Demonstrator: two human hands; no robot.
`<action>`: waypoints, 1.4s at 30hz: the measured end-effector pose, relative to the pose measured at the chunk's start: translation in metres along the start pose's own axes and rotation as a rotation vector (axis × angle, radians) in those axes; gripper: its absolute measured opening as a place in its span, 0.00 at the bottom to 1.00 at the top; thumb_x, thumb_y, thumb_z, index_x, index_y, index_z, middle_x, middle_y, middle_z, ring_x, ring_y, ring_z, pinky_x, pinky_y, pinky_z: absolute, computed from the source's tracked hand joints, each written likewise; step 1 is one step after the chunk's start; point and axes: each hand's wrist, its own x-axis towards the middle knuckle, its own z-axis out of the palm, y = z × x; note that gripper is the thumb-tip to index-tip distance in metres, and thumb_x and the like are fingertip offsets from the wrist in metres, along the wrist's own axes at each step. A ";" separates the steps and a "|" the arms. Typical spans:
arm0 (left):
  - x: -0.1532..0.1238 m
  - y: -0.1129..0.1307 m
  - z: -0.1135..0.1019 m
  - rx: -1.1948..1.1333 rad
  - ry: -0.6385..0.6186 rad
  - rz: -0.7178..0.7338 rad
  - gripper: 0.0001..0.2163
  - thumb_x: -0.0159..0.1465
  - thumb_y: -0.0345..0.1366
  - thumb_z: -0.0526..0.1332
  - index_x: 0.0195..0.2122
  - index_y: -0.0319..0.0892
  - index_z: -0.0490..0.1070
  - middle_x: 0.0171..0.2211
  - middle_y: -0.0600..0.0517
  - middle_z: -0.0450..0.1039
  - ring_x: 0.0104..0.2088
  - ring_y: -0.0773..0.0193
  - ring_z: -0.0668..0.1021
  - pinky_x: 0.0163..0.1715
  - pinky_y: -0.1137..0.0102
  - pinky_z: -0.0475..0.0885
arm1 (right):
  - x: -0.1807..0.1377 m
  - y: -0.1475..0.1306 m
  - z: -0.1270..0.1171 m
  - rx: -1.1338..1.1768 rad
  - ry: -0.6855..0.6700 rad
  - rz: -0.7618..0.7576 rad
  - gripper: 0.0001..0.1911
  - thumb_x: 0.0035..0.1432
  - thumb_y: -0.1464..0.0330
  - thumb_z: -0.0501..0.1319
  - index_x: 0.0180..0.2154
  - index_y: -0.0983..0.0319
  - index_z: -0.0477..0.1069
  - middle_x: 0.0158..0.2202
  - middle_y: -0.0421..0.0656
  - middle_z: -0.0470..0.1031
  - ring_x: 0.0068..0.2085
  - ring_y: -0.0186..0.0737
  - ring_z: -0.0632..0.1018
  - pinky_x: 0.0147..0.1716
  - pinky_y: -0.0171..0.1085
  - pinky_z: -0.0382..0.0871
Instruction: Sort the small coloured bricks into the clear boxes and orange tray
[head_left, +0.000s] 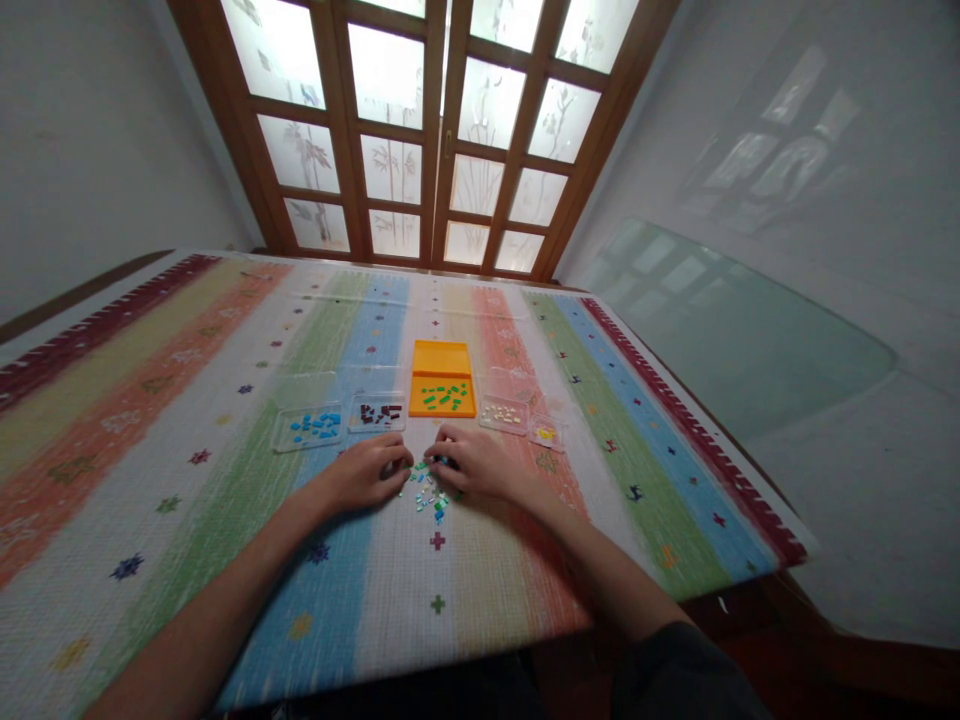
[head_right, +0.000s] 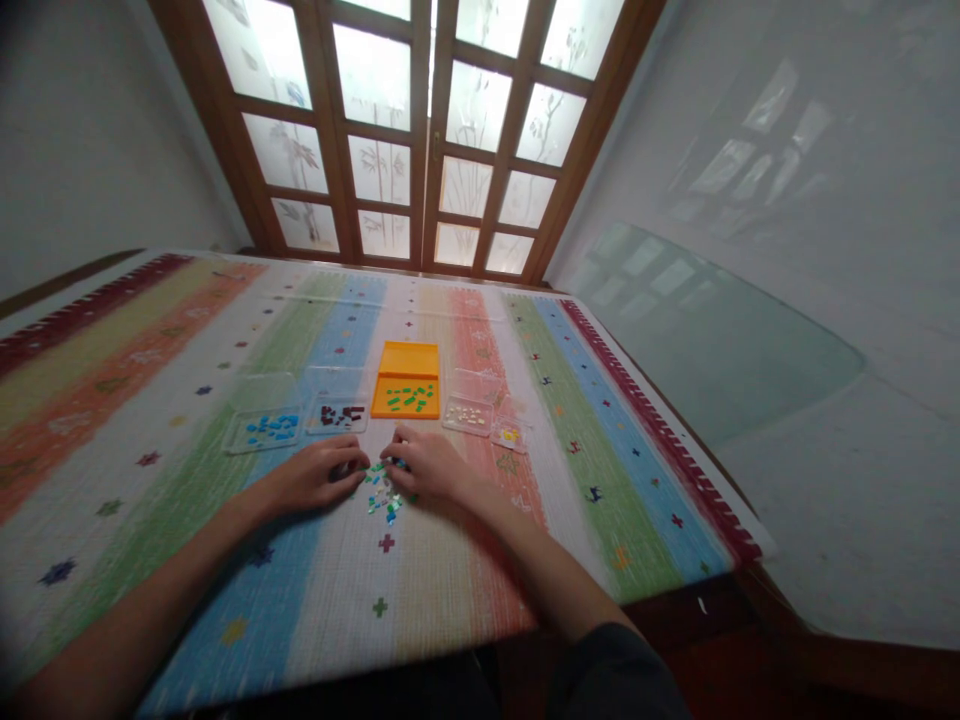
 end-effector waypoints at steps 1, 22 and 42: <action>0.000 0.000 0.000 -0.007 0.002 0.001 0.08 0.65 0.35 0.56 0.34 0.41 0.74 0.31 0.51 0.69 0.30 0.64 0.73 0.33 0.71 0.68 | 0.005 -0.003 -0.001 -0.023 -0.036 -0.004 0.11 0.65 0.68 0.61 0.47 0.61 0.78 0.43 0.46 0.75 0.37 0.37 0.75 0.36 0.34 0.63; 0.000 -0.001 0.006 0.096 0.105 -0.016 0.07 0.66 0.34 0.55 0.36 0.41 0.72 0.29 0.51 0.70 0.29 0.63 0.73 0.33 0.70 0.67 | 0.028 0.006 -0.017 -0.021 -0.062 0.078 0.05 0.63 0.71 0.62 0.39 0.64 0.77 0.40 0.46 0.75 0.38 0.38 0.75 0.37 0.34 0.65; -0.002 -0.004 0.003 0.168 0.111 -0.073 0.05 0.60 0.31 0.56 0.30 0.42 0.70 0.24 0.52 0.72 0.24 0.64 0.71 0.28 0.69 0.64 | 0.064 0.033 -0.022 -0.148 0.042 0.290 0.12 0.65 0.71 0.59 0.47 0.62 0.79 0.45 0.49 0.76 0.42 0.42 0.77 0.37 0.35 0.66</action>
